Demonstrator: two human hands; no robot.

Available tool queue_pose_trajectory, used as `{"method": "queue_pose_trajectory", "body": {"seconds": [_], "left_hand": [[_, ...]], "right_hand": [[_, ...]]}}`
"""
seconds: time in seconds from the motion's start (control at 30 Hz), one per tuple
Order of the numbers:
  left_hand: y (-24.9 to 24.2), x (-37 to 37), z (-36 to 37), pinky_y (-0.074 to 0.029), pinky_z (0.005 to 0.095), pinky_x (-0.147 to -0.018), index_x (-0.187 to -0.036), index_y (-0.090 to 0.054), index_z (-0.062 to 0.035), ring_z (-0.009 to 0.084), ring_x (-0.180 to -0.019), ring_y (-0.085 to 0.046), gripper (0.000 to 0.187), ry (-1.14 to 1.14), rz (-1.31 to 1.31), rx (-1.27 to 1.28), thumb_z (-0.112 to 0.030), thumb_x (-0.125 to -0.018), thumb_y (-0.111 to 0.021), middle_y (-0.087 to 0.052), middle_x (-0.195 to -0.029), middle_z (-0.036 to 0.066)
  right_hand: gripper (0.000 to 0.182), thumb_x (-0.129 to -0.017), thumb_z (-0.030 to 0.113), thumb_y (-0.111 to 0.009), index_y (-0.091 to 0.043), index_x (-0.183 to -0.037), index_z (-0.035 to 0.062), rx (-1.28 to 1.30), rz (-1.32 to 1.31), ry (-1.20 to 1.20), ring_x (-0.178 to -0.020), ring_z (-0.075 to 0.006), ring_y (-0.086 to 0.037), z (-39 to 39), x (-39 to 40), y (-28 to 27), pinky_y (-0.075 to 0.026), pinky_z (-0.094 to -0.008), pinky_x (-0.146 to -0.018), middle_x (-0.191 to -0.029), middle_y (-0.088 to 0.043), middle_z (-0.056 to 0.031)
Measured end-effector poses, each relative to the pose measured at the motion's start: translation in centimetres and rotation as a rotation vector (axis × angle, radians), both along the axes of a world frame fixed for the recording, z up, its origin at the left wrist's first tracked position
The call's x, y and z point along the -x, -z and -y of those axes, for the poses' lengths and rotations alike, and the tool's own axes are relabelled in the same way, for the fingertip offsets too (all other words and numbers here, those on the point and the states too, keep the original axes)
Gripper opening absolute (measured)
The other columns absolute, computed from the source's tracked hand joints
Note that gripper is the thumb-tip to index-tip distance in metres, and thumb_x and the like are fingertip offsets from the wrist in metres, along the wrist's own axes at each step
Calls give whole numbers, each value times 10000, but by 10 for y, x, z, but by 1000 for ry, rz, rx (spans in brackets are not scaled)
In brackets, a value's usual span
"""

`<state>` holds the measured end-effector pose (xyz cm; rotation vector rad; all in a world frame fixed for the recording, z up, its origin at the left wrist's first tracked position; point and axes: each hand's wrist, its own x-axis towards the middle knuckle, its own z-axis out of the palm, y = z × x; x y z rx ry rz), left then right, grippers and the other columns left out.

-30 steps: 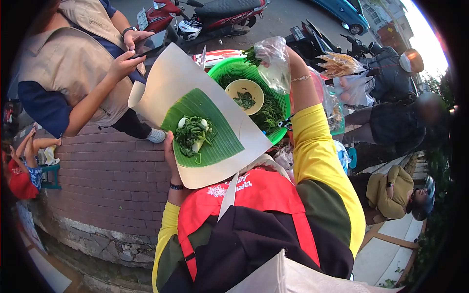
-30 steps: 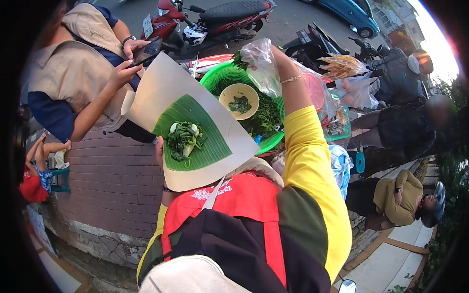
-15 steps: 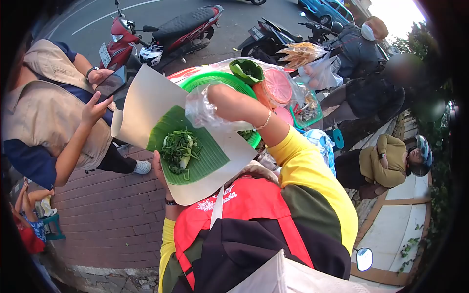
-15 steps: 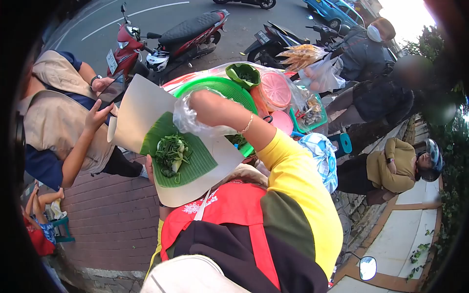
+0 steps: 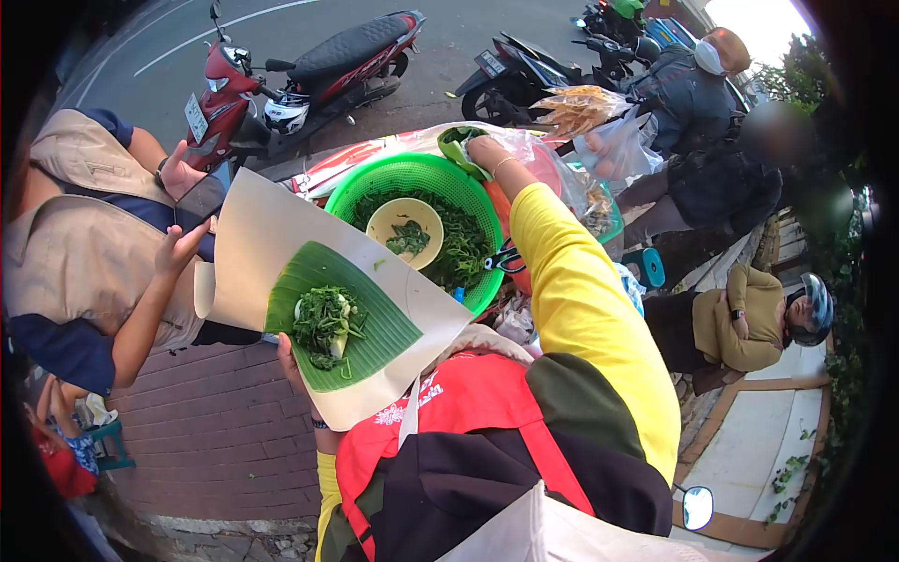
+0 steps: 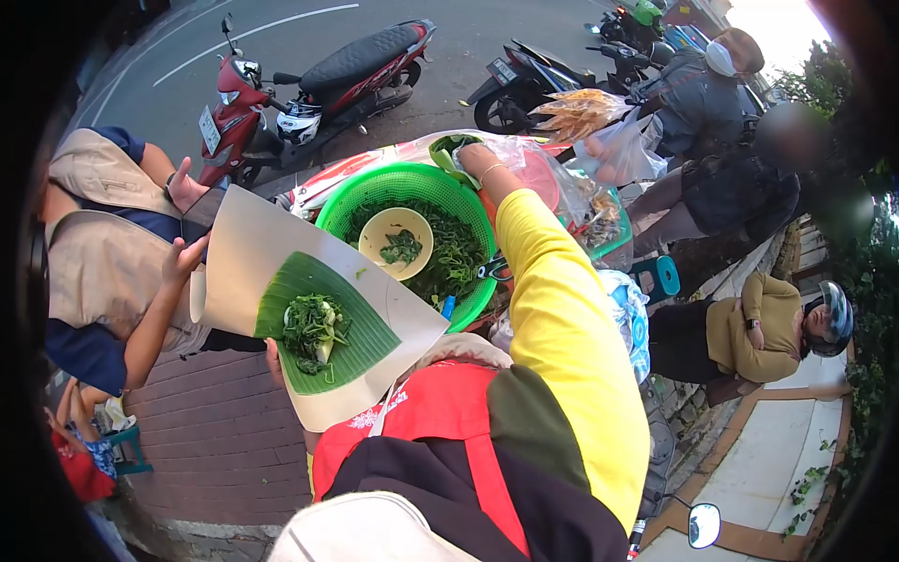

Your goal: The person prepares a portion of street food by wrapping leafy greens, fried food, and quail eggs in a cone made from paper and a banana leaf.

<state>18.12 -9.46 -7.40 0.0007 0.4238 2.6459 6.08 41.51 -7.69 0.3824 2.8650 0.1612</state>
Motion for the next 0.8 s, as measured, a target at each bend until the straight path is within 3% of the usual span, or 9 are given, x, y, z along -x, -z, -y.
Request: {"method": "queue_pose_trajectory", "body": {"seconds": [0.07, 0.13, 0.33, 0.43, 0.5, 0.6, 0.67, 0.7, 0.8], "left_hand": [[-3, 0, -1, -477, 465, -911, -1320, -411, -18, 301, -1089, -565, 557, -15, 10, 34, -425, -940, -414, -518, -1271, 170], [-11, -1, -4, -481, 455, -904, -1313, -419, -21, 293, -1079, -570, 554, 52, 7, 2, -425, -934, -426, -528, -1258, 161], [-21, -3, -10, -480, 455, -905, -1305, -430, -19, 291, -1084, -567, 547, 5, 50, 29, -419, -932, -431, -531, -1255, 159], [-19, -2, -14, -478, 458, -908, -1306, -428, -17, 292, -1088, -565, 549, 11, 34, 15, -420, -932, -429, -528, -1258, 161], [-17, -2, -14, -476, 460, -910, -1307, -427, -16, 292, -1091, -563, 551, 8, 18, 6, -420, -932, -427, -525, -1261, 163], [-20, 0, -16, -472, 461, -916, -1315, -417, -15, 299, -1099, -557, 562, 33, -40, -64, -424, -931, -424, -520, -1265, 167], [-19, -3, -18, -468, 468, -919, -1325, -405, -13, 309, -1107, -551, 581, -12, 1, 33, -438, -929, -421, -518, -1264, 178], [-20, -5, -17, -468, 468, -919, -1325, -405, -13, 309, -1107, -551, 581, -11, 6, 36, -438, -929, -421, -518, -1264, 178], [-25, -5, -18, -464, 475, -923, -1334, -395, -10, 315, -1113, -546, 594, 37, -1, -33, -445, -930, -416, -507, -1274, 186]], "right_hand": [[221, -789, 121, -534, -680, -889, -11, 69, -161, -115, -942, -349, -634, -15, 2, 13, -494, -409, -817, -953, -654, -230], [256, -790, 134, -519, -673, -914, -28, 90, -123, -78, -928, -352, -635, -13, -1, -9, -490, -415, -812, -942, -655, -231], [289, -830, 126, -474, -658, -1029, 24, 64, 7, -99, -1007, -312, -618, -8, -2, -43, -465, -408, -870, -1102, -623, -204], [241, -833, 122, -493, -671, -963, 24, 42, -111, -115, -979, -312, -626, -31, 3, 23, -479, -407, -854, -1020, -645, -201], [232, -829, 109, -497, -673, -951, 23, 80, -152, -134, -974, -316, -626, -31, 4, 19, -480, -405, -849, -1008, -647, -205], [228, -801, 94, -528, -678, -947, 4, 151, -193, 19, -904, -340, -637, -25, -5, -25, -491, -405, -794, -993, -652, -209], [205, -831, 78, -515, -665, -901, -43, 129, -289, 135, -840, -352, -650, -114, 20, 31, -498, -419, -745, -898, -658, -232], [210, -818, 98, -525, -666, -896, -38, 127, -308, 78, -859, -357, -642, -119, 23, 32, -499, -408, -753, -908, -653, -238], [232, -846, 123, -543, -635, -976, -46, 417, -343, 280, -885, -332, -646, -74, -17, -36, -512, -410, -798, -978, -646, -225]]}}
